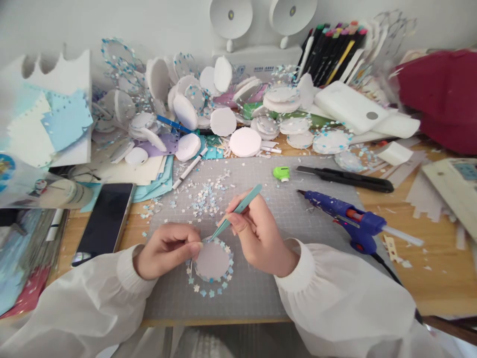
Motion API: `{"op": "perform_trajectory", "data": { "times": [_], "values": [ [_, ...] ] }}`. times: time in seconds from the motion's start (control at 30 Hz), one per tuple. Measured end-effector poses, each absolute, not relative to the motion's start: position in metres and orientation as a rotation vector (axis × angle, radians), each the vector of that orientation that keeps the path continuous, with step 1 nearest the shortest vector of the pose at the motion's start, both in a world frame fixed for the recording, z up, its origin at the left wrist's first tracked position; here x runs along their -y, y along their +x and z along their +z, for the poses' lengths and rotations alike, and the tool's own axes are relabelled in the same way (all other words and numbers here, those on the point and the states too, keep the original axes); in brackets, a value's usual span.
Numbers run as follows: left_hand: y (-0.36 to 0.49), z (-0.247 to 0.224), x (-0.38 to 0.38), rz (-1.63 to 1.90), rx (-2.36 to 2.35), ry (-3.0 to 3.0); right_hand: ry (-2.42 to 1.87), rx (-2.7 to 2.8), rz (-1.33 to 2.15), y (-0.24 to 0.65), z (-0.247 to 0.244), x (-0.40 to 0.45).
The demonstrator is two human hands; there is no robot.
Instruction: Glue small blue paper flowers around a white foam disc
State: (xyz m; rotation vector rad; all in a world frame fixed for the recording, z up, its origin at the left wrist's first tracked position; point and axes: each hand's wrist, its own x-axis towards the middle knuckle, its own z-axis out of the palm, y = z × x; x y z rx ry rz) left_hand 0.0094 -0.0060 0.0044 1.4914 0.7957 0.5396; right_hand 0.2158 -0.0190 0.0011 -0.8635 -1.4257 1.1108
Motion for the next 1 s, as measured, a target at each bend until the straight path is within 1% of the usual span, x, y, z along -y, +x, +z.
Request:
{"op": "perform_trajectory", "data": {
  "times": [0.4,1.0],
  "values": [
    [0.0083,0.0025,0.0065,0.551,-0.773,1.475,-0.888,1.455,1.136,0.2160,0.0022,0.0196],
    [0.0094,0.0052,0.0050,0.552,-0.754,1.500,-1.053,1.411,1.267,0.2159,0.0070,0.0173]
  ]
}}
